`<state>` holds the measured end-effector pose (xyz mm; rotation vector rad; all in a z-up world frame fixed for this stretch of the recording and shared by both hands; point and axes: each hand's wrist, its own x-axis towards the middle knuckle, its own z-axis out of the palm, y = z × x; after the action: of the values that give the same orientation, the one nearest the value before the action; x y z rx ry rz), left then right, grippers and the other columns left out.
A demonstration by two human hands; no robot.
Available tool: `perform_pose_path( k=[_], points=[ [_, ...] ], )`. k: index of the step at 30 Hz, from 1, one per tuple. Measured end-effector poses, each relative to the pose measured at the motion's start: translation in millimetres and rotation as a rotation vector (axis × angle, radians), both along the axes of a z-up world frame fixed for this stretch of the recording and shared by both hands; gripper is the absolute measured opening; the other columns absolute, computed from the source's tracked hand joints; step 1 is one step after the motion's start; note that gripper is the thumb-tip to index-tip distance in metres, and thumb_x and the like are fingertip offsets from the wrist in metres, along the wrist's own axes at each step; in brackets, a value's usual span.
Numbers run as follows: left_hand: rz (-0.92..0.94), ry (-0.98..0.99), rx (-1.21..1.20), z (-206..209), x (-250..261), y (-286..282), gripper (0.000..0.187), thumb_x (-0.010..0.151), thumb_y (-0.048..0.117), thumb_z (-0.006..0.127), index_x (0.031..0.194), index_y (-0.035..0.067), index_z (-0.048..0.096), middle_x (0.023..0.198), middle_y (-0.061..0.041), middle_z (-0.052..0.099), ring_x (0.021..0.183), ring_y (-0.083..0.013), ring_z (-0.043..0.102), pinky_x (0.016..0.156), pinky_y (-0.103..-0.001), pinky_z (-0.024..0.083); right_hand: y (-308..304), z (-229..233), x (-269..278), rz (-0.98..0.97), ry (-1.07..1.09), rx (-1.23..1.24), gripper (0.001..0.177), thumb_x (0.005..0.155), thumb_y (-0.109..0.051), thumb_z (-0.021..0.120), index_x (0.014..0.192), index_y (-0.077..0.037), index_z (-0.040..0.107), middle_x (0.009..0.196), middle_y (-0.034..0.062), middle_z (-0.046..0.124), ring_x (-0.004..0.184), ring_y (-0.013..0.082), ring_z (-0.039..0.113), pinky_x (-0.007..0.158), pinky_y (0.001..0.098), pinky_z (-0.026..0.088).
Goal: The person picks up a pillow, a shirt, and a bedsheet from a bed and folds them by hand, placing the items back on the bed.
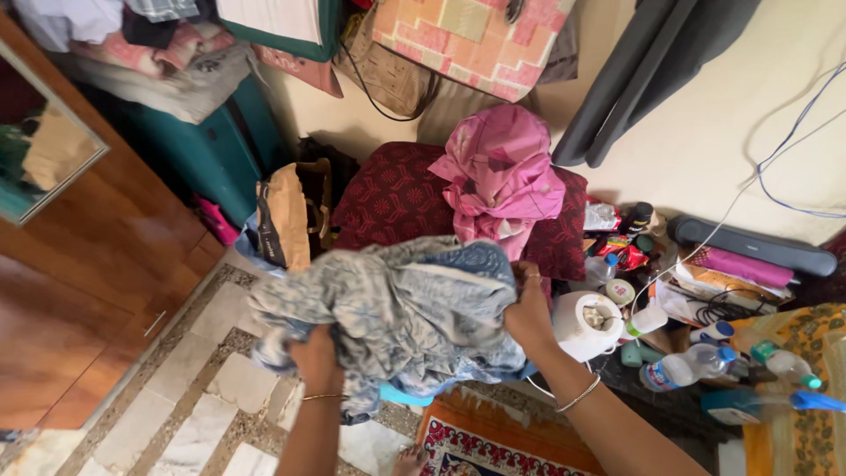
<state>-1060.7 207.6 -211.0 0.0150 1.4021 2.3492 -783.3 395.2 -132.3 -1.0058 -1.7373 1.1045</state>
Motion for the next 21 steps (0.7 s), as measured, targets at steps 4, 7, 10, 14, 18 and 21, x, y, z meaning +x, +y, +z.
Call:
perform_pose_path(
  k=[4, 7, 10, 14, 18, 21],
  points=[
    [-0.177, -0.446, 0.035, -83.6, -13.7, 30.8, 0.053, 0.081, 0.011, 0.075, 0.129, 0.001, 0.054, 0.119, -0.007, 0.069, 0.093, -0.0196, 0.067, 0.076, -0.034, 0.055, -9.9, -11.7, -33.3, -0.157, -0.241, -0.175, 0.055, 0.072, 0.002, 0.06, 0.124, -0.007, 0.045, 0.115, 0.0136, 0.064, 0.092, 0.0325, 0.069, 0.081, 0.0406, 0.052],
    [-0.263, -0.546, -0.074, -148.0, -26.7, 49.3, 0.054, 0.082, 0.021, 0.078, 0.127, 0.005, 0.052, 0.113, -0.01, 0.068, 0.082, -0.0215, 0.063, 0.066, -0.038, 0.05, -16.5, -18.8, -54.8, -0.071, -0.3, 0.06, 0.046, 0.073, -0.002, 0.068, 0.116, -0.005, 0.052, 0.107, 0.0198, 0.064, 0.095, 0.0333, 0.067, 0.082, 0.0409, 0.052],
    [-0.286, -0.525, -0.516, -183.3, -31.6, 55.1, 0.063, 0.083, 0.032, 0.081, 0.132, 0.015, 0.045, 0.114, -0.011, 0.068, 0.078, -0.0225, 0.053, 0.064, -0.044, 0.036, -23.3, -26.6, -76.5, -0.056, -0.426, -0.082, 0.032, 0.081, -0.005, 0.065, 0.113, -0.006, 0.057, 0.099, 0.0202, 0.066, 0.085, 0.035, 0.067, 0.079, 0.0419, 0.053],
    [-0.279, -0.323, -0.542, -201.3, -31.3, 56.5, 0.073, 0.076, 0.027, 0.083, 0.132, -0.005, 0.05, 0.119, -0.015, 0.067, 0.099, -0.0269, 0.066, 0.085, -0.042, 0.054, -16.4, -32.1, -94.7, 0.021, -0.31, 0.001, 0.035, 0.082, -0.009, 0.069, 0.115, -0.007, 0.057, 0.104, 0.0173, 0.066, 0.095, 0.0302, 0.069, 0.086, 0.0387, 0.053],
    [-0.36, -0.078, -0.646, -203.4, -24.9, 50.7, 0.073, 0.072, 0.026, 0.089, 0.126, -0.011, 0.059, 0.124, -0.018, 0.07, 0.109, -0.03, 0.067, 0.098, -0.042, 0.05, -9.9, -33.8, -100.6, 0.381, -0.467, 0.042, 0.062, 0.083, -0.017, 0.083, 0.136, -0.011, 0.052, 0.143, 0.0221, 0.046, 0.134, 0.0355, 0.045, 0.109, 0.0403, 0.038],
    [-0.279, -0.057, -0.801, -177.5, -20.1, 53.2, 0.064, 0.071, 0.023, 0.093, 0.114, -0.012, 0.062, 0.114, -0.018, 0.068, 0.099, -0.0292, 0.067, 0.088, -0.041, 0.052, -12.2, -34.6, -102.9, 0.588, -0.675, -0.076, 0.085, 0.078, -0.01, 0.083, 0.152, -0.018, 0.042, 0.164, 0.02, 0.018, 0.15, 0.0355, 0.024, 0.118, 0.0402, 0.028]
  ],
)
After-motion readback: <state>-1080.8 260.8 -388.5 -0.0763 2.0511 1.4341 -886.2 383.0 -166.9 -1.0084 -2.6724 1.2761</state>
